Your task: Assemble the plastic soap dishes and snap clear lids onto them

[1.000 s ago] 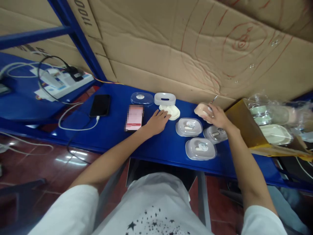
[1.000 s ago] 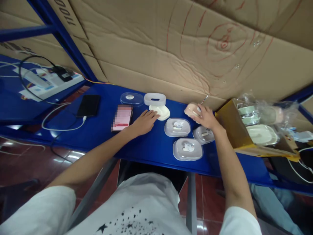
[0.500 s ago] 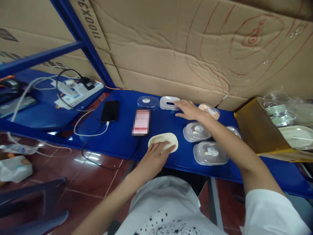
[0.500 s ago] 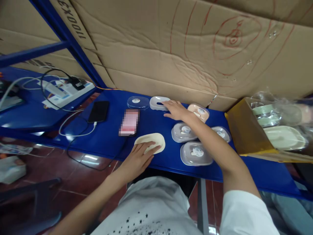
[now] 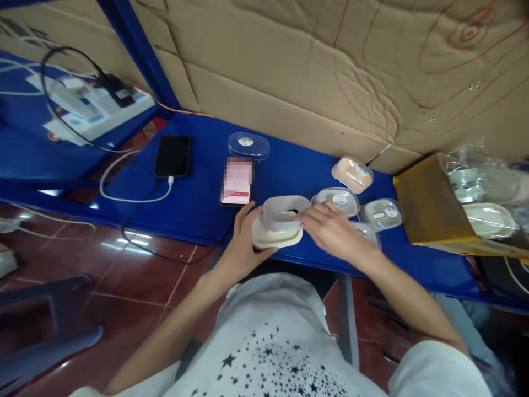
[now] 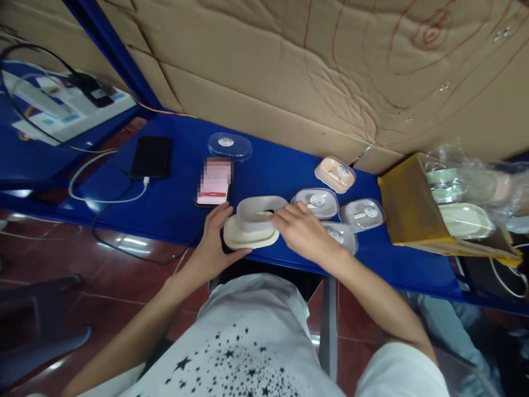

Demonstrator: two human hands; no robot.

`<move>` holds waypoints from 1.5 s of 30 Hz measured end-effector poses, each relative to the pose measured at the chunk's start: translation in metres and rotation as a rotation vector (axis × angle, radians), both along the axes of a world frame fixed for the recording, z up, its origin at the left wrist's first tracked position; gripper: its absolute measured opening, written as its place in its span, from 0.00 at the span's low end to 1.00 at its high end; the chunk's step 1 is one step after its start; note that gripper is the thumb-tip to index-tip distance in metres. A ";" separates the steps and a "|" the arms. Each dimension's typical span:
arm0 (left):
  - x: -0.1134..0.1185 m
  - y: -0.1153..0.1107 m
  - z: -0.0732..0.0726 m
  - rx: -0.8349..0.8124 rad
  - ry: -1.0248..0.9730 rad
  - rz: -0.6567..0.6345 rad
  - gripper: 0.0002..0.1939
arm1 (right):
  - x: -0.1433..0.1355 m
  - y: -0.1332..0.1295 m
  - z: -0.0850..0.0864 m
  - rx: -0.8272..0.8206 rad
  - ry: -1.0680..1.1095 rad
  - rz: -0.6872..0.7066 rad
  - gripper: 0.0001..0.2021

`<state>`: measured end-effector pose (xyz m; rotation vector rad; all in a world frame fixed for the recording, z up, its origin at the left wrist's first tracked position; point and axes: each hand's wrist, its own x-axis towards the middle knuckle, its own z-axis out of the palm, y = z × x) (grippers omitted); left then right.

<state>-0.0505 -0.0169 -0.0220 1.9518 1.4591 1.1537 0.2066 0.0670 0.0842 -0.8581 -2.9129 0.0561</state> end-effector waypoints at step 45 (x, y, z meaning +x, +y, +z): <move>-0.056 0.273 0.102 -0.217 0.704 -0.138 0.44 | -0.004 -0.080 -0.103 0.002 0.494 -0.339 0.29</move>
